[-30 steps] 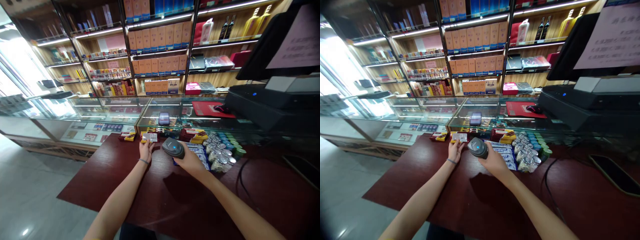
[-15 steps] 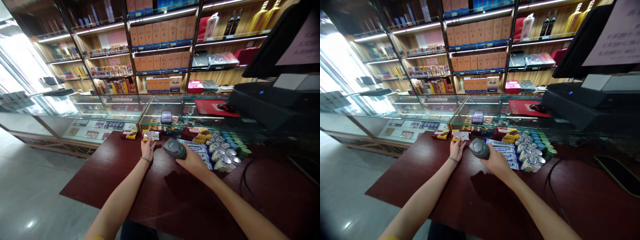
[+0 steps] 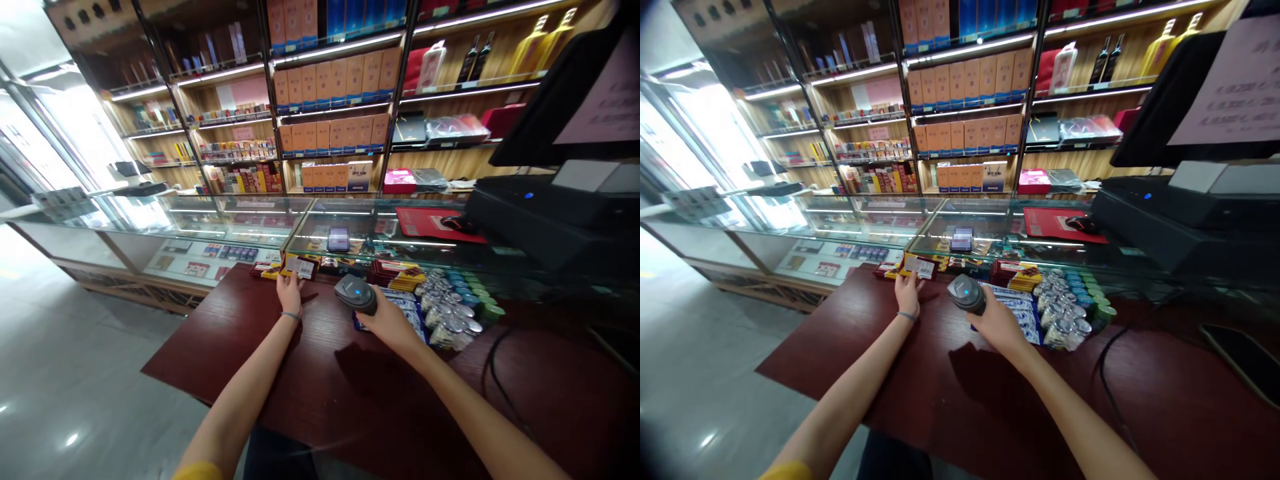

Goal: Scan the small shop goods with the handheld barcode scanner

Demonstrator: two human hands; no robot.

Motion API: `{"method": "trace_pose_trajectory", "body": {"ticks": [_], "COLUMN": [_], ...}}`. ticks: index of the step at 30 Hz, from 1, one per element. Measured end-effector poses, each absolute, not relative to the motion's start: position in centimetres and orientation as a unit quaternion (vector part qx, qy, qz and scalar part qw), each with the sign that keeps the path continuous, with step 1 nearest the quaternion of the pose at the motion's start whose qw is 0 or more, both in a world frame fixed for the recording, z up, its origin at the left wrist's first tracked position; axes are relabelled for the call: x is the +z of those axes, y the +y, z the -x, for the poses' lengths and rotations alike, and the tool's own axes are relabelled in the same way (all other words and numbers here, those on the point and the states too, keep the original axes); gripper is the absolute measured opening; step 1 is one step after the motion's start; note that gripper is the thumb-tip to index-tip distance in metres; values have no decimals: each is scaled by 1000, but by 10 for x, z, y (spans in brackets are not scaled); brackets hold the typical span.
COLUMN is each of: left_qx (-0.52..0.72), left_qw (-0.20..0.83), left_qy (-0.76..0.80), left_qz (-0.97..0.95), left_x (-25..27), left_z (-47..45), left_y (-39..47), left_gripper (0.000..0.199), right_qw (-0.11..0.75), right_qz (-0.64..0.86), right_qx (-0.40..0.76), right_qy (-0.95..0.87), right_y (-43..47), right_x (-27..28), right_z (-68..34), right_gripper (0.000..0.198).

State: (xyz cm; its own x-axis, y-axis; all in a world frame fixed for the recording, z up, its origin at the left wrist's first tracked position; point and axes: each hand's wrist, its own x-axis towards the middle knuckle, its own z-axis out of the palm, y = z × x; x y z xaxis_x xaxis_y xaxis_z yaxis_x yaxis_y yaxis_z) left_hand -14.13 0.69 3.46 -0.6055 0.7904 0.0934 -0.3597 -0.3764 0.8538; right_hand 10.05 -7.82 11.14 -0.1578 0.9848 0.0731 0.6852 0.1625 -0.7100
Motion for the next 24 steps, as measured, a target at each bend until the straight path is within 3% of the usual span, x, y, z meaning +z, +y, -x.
{"method": "trace_pose_trajectory", "body": {"ticks": [6,12,20,24], "left_qx": [747,614,355,290], "left_qw": [98,-68,-158,-154], "left_qy": [522,551,627,632], "left_qz": [-400,-561,-675,-702], "left_x": [47,52,44,38], "left_z": [209,269,299,297], "left_y": [4,-7,-6,2], "left_gripper": [17,20,28,28], "right_qw": [315,312,307,314], "right_qz": [568,568,566,561], "right_qx": [252,268,270,274], "right_qy": [-717,-713,-716,-715], "right_y": [-75,-71,-67,-67], "right_x": [107,99,92,89], "right_z": [-104,-105,-108,-108], "right_gripper": [43,43,48,49]}}
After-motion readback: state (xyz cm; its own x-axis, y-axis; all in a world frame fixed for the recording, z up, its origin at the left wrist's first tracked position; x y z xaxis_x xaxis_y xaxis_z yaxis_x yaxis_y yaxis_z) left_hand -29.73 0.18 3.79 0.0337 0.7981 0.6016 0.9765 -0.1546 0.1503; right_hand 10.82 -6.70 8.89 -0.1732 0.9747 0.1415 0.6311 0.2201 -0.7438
